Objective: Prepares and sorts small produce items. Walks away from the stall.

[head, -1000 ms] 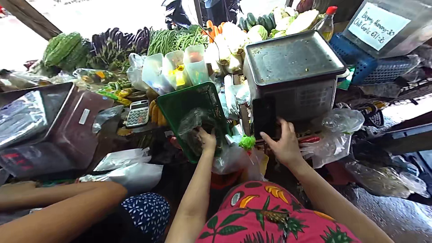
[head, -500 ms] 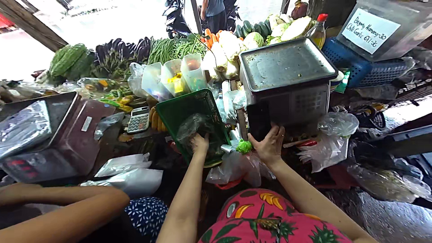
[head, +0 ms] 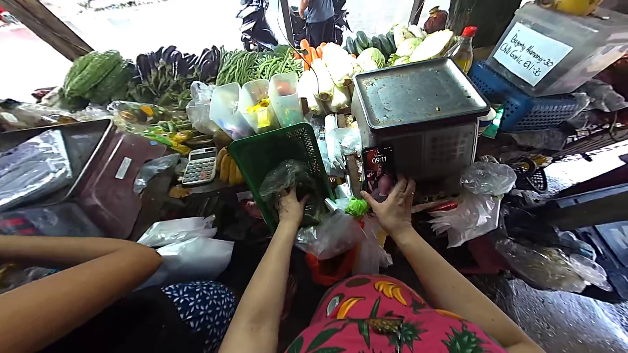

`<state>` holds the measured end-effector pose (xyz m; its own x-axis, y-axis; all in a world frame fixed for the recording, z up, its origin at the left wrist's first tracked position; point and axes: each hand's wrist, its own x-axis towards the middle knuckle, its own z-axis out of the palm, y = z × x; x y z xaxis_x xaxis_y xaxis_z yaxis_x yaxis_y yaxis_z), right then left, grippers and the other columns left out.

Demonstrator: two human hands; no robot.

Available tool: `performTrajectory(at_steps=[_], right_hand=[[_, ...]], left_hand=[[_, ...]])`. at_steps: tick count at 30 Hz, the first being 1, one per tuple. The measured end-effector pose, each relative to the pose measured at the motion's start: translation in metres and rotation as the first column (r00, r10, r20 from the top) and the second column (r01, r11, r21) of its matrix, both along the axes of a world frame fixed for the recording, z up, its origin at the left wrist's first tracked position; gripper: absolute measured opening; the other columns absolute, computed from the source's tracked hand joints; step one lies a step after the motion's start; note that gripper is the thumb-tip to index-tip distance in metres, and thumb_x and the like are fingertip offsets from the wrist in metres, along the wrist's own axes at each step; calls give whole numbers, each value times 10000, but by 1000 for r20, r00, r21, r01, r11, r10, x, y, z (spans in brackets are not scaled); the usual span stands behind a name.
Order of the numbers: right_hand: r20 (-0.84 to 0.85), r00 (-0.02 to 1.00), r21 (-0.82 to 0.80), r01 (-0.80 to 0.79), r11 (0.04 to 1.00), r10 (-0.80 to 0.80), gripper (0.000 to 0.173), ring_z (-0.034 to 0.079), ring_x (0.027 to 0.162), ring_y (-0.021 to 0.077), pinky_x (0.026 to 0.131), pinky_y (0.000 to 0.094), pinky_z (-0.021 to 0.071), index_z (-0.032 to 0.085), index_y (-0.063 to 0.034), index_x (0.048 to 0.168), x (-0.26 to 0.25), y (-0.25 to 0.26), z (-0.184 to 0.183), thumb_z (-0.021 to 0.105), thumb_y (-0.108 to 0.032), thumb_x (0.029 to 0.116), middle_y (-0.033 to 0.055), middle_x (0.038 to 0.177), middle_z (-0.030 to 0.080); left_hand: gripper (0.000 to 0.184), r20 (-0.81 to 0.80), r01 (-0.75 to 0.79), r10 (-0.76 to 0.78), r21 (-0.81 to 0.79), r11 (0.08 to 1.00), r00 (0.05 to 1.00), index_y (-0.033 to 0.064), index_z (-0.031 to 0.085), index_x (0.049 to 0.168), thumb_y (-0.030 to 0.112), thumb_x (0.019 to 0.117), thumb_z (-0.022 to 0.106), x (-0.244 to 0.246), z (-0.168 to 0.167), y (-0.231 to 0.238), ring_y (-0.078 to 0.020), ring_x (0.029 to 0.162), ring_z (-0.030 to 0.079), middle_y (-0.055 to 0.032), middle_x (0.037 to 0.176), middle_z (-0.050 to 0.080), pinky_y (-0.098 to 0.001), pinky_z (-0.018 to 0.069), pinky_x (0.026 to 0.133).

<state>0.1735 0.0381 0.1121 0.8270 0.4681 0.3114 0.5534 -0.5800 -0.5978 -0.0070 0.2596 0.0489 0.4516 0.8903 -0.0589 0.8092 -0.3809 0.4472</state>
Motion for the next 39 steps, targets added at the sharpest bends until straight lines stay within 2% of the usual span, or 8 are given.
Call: performTrajectory(at_steps=[5,14,19,23,27,30,34,39], right_hand=[[208,963,143,-201,969,169,990,506,1329,471,1092,632,409,436,92,1463,-28,-16,-5,718,-621,838,318,1466,487],[227,658,-8,-736,677,718,339,618,1199,332,1001,481,518,713,-121,1230,-69,16,-7,689,-256,920,139,1288,661],[2,628,-146,-770,621,778,429,597,1241,334,1056,476,484,653,-71,1322,-81,66,9,676,-248,932,166,1321,638],[-193,683,-133,-730,671,705,718,549,1333,357,1091,500,483,389,-55,1562,-88,112,7,705,-253,948,208,1526,467],[-247,688,-41,-711,702,683,980,570,1297,383,1019,551,528,315,-121,1610,-90,148,1,869,-259,814,177,1578,413],[-298,635,14,-743,669,712,849,571,1294,365,1074,560,477,494,-106,1500,-87,164,-2,904,-212,765,179,1417,585],[-348,586,107,-751,652,732,670,589,1256,377,1064,553,489,581,-21,1377,-81,179,-23,886,-157,797,236,1373,580],[-418,646,144,-647,749,639,475,628,1217,351,1064,538,498,635,-22,1315,-78,180,-47,796,-155,888,220,1337,628]], left_hand=[[472,49,122,-132,169,978,990,175,642,1383,128,919,715,-14,-6,-4,-501,1324,509,-326,1446,500,-593,425,1104],[380,191,285,-332,236,929,924,4,634,1346,31,967,624,-43,3,-2,-449,1270,580,-285,1378,581,-542,461,1093],[331,283,298,-369,264,917,885,20,680,1277,-26,954,626,-47,32,10,-374,1258,599,-248,1332,609,-492,486,1082],[343,308,415,-499,299,859,810,10,677,1272,-52,937,642,-46,45,27,-362,1238,606,-241,1306,617,-491,489,1075],[430,292,515,-553,203,833,780,26,661,1293,-127,892,632,-50,71,29,-350,1217,612,-212,1312,619,-503,493,1065],[502,281,541,-565,166,825,776,31,650,1306,-148,838,686,-54,80,34,-342,1190,623,-203,1294,624,-496,504,1051],[482,373,537,-553,155,829,745,15,663,1258,-97,799,762,-52,66,50,-327,1154,644,-206,1247,648,-490,526,1019],[670,686,331,-133,-166,929,716,100,510,1407,-25,816,800,-46,28,50,-246,1187,639,-115,1366,616,-469,553,989]])
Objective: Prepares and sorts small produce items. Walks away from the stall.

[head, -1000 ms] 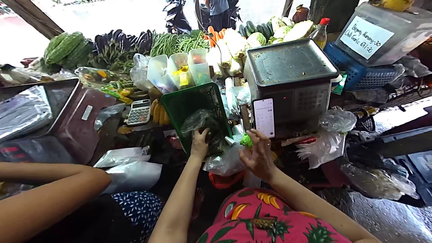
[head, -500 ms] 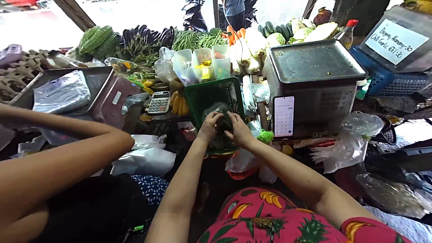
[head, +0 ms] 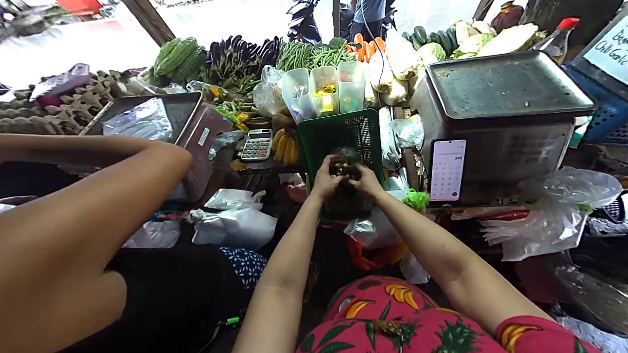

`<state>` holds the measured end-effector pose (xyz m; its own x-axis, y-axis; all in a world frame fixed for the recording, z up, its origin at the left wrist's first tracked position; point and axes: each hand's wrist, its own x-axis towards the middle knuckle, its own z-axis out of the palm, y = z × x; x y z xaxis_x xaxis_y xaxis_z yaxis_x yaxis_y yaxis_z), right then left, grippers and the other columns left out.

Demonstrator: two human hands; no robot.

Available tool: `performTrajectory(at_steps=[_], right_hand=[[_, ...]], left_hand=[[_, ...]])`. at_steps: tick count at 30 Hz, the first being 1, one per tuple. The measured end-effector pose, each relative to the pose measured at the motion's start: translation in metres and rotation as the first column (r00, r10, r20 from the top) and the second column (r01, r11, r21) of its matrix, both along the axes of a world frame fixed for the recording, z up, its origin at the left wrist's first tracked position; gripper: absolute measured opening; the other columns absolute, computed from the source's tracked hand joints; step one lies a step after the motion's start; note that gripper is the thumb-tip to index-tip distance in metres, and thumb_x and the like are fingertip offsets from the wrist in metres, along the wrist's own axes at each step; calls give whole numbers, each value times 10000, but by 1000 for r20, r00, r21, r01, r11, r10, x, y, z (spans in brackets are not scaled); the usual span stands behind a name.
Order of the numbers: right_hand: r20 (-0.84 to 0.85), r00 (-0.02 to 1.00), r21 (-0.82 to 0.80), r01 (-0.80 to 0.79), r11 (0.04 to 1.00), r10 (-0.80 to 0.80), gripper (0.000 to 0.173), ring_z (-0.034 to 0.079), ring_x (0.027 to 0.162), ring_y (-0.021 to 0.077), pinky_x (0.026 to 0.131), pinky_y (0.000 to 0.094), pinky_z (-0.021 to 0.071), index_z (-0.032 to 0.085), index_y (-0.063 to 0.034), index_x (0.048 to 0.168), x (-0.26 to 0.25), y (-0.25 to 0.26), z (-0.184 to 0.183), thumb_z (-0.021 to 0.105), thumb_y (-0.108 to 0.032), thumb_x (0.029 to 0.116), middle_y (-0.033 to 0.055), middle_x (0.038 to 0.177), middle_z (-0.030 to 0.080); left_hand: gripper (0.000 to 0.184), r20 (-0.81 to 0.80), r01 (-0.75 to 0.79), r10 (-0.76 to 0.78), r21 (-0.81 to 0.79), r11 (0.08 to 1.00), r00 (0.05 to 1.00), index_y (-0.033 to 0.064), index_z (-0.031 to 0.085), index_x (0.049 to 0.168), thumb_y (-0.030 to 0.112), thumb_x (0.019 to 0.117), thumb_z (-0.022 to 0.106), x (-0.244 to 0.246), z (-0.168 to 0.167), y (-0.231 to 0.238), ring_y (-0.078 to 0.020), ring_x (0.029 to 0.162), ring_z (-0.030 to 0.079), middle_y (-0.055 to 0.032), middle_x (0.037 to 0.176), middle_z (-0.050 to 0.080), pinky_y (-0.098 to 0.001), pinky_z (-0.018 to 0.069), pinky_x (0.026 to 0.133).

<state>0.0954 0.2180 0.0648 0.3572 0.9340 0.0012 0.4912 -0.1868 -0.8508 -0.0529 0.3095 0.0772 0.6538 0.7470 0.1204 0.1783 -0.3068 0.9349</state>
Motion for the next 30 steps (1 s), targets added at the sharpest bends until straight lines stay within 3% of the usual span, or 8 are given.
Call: performTrajectory(at_steps=[6,10,13,17,21,24,28,30], right_hand=[[-146,982,-88,107,990,-120,554,556,1338,335,1156,502,415,487,11,1468,2,-9,-3,618,-312,1037,249,1394,593],[-127,989,-8,79,997,-79,602,542,1357,321,1166,500,404,408,-3,1524,2,-13,-7,513,-390,1076,242,1427,571],[-88,996,72,20,997,-13,531,605,1267,301,1107,498,463,444,-34,1499,0,-19,-6,514,-346,1075,211,1355,619],[-120,991,138,-43,989,60,477,621,1226,266,1065,479,494,440,-41,1496,-6,-24,18,523,-246,1073,189,1348,618],[-197,978,75,-53,996,67,430,634,1177,289,1025,506,503,495,-54,1448,-21,-18,49,536,-262,1074,197,1304,632],[-176,984,-46,-42,998,34,425,590,1162,364,976,543,499,506,-66,1441,-33,-11,58,531,-259,1063,247,1314,553],[25,991,-245,-119,962,129,526,596,1188,423,990,540,522,431,-25,1481,-46,-12,67,530,-336,1068,318,1458,407],[67,978,-286,-170,943,197,604,592,1213,425,1013,540,516,410,15,1479,-53,-18,67,538,-401,1061,321,1469,405]], left_hand=[[677,-8,-186,187,-160,969,982,50,514,1420,135,834,843,1,-47,-12,-244,1176,643,-181,1302,637,-424,540,1020],[488,6,-252,256,-145,957,967,2,518,1407,163,979,688,7,-57,-21,-250,1204,629,-208,1300,636,-414,504,1061],[277,110,-222,231,-89,971,967,11,586,1299,97,1036,571,11,-37,-23,-197,1114,653,-148,1214,673,-389,529,998],[334,123,-156,147,66,986,981,47,489,1391,125,1069,530,5,9,-17,-191,1140,668,-123,1261,680,-409,533,1010],[303,20,-223,222,77,972,975,87,523,1349,220,1078,543,1,40,-23,-246,979,686,-148,1130,686,-466,559,878],[318,78,-268,278,-118,956,958,93,501,1377,258,1111,455,2,39,-31,-220,1037,656,-139,1210,654,-433,542,908],[600,209,-227,379,-517,825,902,85,333,1535,484,1114,181,-1,37,-50,-212,1272,551,-146,1443,524,-412,476,1055],[672,243,-163,393,-630,760,887,107,288,1582,555,1091,193,-10,44,-59,-221,1330,526,-133,1504,494,-427,459,1094]])
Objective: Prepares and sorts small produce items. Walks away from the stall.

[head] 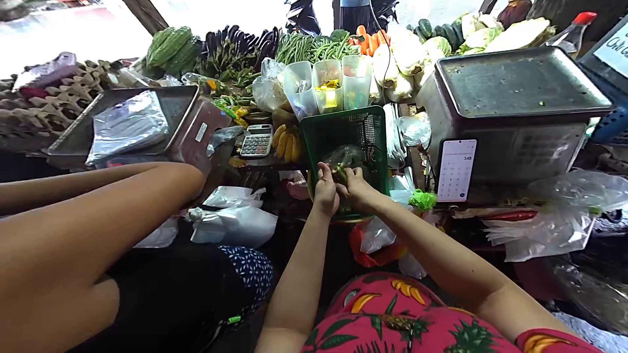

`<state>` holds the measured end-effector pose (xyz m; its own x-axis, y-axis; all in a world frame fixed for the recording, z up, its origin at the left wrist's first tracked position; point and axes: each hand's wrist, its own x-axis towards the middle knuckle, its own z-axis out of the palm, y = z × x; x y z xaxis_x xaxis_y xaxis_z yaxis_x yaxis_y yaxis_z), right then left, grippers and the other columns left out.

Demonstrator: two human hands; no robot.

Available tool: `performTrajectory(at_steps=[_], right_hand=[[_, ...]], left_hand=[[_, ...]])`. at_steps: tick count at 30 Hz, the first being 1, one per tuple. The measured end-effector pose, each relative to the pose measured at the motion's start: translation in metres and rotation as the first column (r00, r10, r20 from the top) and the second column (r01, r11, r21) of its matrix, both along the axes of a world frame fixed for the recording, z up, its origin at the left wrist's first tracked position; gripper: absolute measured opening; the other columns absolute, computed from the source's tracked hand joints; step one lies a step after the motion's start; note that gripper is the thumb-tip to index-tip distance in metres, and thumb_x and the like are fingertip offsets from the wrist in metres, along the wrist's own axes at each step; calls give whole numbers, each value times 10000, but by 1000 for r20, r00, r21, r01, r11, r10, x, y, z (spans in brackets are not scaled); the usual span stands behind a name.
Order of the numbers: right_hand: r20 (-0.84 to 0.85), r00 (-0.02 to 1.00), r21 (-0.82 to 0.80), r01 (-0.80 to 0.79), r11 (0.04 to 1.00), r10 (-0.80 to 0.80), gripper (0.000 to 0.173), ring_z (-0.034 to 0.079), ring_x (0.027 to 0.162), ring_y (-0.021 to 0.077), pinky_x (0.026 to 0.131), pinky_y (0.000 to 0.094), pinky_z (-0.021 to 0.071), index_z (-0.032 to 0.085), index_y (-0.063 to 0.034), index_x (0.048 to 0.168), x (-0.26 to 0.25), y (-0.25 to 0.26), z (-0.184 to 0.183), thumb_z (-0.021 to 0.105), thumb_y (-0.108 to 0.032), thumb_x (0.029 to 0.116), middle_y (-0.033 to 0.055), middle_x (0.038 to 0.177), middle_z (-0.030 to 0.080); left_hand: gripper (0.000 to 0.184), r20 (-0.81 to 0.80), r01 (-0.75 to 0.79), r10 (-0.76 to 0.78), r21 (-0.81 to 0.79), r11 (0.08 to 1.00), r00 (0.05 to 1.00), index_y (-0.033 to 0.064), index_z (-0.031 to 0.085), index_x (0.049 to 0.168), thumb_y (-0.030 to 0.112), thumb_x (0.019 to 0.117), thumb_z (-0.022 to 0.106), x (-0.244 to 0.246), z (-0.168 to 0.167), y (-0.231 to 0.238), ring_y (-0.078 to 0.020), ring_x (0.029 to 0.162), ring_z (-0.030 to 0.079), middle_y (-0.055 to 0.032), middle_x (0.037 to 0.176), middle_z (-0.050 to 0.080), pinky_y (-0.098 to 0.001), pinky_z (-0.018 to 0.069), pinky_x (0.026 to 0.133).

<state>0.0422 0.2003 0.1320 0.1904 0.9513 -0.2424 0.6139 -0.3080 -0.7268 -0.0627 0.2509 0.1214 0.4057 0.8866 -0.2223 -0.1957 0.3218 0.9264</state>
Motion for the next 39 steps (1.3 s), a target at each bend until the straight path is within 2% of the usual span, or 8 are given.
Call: performTrajectory(at_steps=[5,8,14,20,26,30,34,39], right_hand=[[9,978,26,-208,978,208,462,665,1135,326,1008,526,512,428,11,1415,-2,-15,5,503,-290,1072,208,1174,674],[-112,962,114,-238,965,250,395,662,1135,263,1027,463,506,485,14,1370,-7,-26,-3,530,-196,1039,186,1173,676],[-469,812,-15,-402,916,348,467,658,944,167,856,375,547,521,-33,1417,-8,-46,-17,497,-355,1081,140,1168,664],[251,968,-98,31,995,-5,370,614,1239,376,1037,595,480,669,-37,1284,21,-15,-24,555,-280,1030,200,1298,656],[436,896,-197,181,964,-80,274,656,1144,432,920,624,520,711,28,1080,21,-7,-17,569,-201,1034,248,1165,695],[192,958,48,210,976,-216,292,699,1018,342,900,575,536,747,-53,1098,23,-60,8,582,-288,1045,169,1040,735],[-309,950,265,120,957,-34,233,704,820,55,797,273,594,758,-76,1079,4,-126,-5,640,-262,1004,5,927,754],[-170,985,445,101,890,-27,272,678,768,73,745,249,576,734,-45,1084,8,-163,-28,614,-281,1020,46,890,732]], left_hand=[[580,1,202,-202,3,979,979,58,269,1543,167,1048,552,-28,9,-15,-141,970,663,-129,1343,599,-303,564,819],[677,-79,253,-248,71,965,966,50,347,1549,184,981,692,-39,-1,-22,-185,1159,636,-144,1387,583,-347,548,977],[269,-57,-153,144,-219,964,988,-65,622,1203,117,1005,637,-48,-23,-51,-204,845,714,-164,978,728,-356,598,762],[198,-50,-255,254,-354,900,966,-30,616,1119,95,978,674,-78,-41,-60,-161,659,674,-122,862,693,-284,595,601],[213,142,-48,109,-376,926,984,1,602,1124,-93,933,619,-79,-46,-80,-124,870,705,-113,1063,731,-244,584,735],[325,294,90,-30,-192,977,955,-16,517,1179,-145,896,612,-79,-46,-89,-259,1140,693,-186,1327,661,-389,564,977],[291,347,143,-126,-24,989,929,-15,546,1234,7,963,649,-59,-34,-98,-264,1089,715,-177,1230,708,-397,587,954],[258,270,189,-203,75,979,941,-36,606,1179,14,937,681,-18,-20,-109,-247,969,748,-160,1068,752,-392,614,905]])
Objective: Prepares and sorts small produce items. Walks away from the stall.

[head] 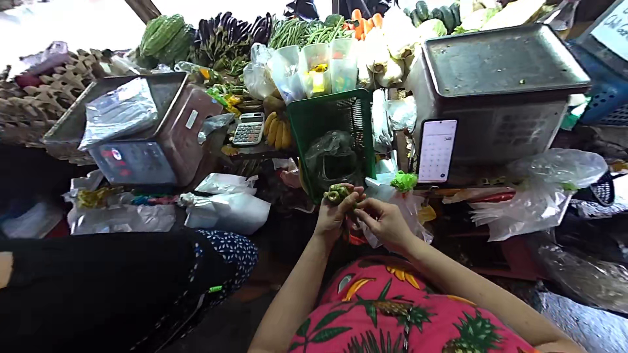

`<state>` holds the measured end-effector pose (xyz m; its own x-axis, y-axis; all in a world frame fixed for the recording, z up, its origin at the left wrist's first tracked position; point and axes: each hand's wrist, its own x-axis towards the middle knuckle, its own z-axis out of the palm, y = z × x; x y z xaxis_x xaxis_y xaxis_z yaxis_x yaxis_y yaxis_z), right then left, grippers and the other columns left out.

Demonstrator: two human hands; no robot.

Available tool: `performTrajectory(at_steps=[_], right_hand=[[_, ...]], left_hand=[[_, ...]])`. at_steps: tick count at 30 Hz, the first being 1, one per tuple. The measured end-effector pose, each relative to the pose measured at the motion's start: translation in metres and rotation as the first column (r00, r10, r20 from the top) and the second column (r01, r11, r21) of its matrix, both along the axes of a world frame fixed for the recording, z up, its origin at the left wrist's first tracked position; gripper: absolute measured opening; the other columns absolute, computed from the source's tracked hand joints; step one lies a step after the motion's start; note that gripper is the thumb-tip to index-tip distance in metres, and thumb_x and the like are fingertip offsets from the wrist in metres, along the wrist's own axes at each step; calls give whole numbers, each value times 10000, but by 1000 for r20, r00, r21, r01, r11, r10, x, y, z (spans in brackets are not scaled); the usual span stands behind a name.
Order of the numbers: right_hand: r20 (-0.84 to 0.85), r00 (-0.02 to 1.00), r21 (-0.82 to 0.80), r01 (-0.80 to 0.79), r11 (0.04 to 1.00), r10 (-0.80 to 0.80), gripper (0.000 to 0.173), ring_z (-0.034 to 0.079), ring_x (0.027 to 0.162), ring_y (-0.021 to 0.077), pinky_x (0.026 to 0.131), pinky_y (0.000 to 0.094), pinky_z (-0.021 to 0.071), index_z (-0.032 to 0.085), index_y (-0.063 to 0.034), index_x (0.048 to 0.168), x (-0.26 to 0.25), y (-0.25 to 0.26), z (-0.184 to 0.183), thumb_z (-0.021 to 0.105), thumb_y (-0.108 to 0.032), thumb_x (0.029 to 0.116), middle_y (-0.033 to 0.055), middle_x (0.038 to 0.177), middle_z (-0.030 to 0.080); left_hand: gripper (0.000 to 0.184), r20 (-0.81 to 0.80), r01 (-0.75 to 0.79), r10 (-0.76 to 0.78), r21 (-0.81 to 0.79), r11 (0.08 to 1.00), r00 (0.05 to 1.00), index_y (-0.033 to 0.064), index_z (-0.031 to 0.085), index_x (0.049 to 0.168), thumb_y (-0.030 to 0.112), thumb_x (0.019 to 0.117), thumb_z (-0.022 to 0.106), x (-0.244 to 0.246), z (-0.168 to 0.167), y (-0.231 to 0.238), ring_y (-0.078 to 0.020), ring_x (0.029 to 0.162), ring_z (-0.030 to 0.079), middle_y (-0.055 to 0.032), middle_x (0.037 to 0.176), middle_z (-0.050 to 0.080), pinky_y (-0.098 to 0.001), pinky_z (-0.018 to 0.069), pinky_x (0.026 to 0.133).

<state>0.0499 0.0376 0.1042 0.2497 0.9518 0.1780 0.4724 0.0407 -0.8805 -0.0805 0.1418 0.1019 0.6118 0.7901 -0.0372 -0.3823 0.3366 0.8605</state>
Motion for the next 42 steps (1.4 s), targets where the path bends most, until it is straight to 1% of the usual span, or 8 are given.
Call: performTrajectory(at_steps=[5,9,12,19,29,35,39,42], right_hand=[[156,987,-14,42,999,-40,379,691,802,131,784,350,580,759,-88,1087,50,-38,21,586,-420,1030,42,897,744],[236,865,145,419,896,-443,272,708,801,148,754,390,606,772,-80,1005,120,-74,40,607,-296,1010,49,884,745],[404,703,53,621,782,-585,264,715,1019,335,908,557,565,745,-36,1145,184,-93,46,642,-226,993,171,1077,739],[571,676,-411,726,551,-465,360,657,1124,450,935,658,497,731,-9,1127,237,-90,56,707,-325,958,260,1159,697],[323,667,-151,736,660,-671,240,711,992,363,877,629,523,809,-132,1011,253,-104,49,731,-353,962,148,993,763],[64,692,-62,722,689,-719,255,709,860,307,801,574,549,748,-35,1026,264,-104,47,772,-267,922,146,945,744],[-711,583,-84,486,870,-394,308,606,666,40,614,206,504,644,-127,1132,250,-106,69,376,-273,1091,-21,904,720],[-644,765,138,124,983,-6,499,640,693,78,662,242,550,500,-160,1488,212,-108,79,236,-204,1068,33,926,730]], left_hand=[[203,-75,7,5,162,987,997,-13,639,1064,24,887,731,31,7,-17,-169,756,715,-79,881,735,-349,625,728],[221,-172,73,-20,306,949,985,18,620,1053,82,892,757,45,15,-30,-134,648,673,-25,802,699,-300,605,619],[232,-202,64,6,340,938,979,45,627,1020,67,847,781,56,18,-41,-117,615,656,-2,778,686,-278,592,584],[622,-253,109,-15,364,925,967,-14,513,1388,54,832,783,80,16,-66,-163,695,681,-66,946,692,-301,616,626],[785,-266,77,38,409,909,963,7,422,1492,67,818,820,93,-10,-97,-145,819,700,-66,1011,695,-309,625,747],[776,-207,77,17,436,897,978,-6,300,1537,46,900,738,99,3,-104,-169,787,711,-77,986,684,-321,639,710],[842,-318,101,93,544,833,944,20,242,1551,125,902,767,106,20,-104,-165,800,703,-94,1074,665,-311,636,688],[940,-398,113,175,603,790,900,64,185,1589,168,884,798,109,33,-102,-152,896,708,-115,1174,645,-317,637,789]])
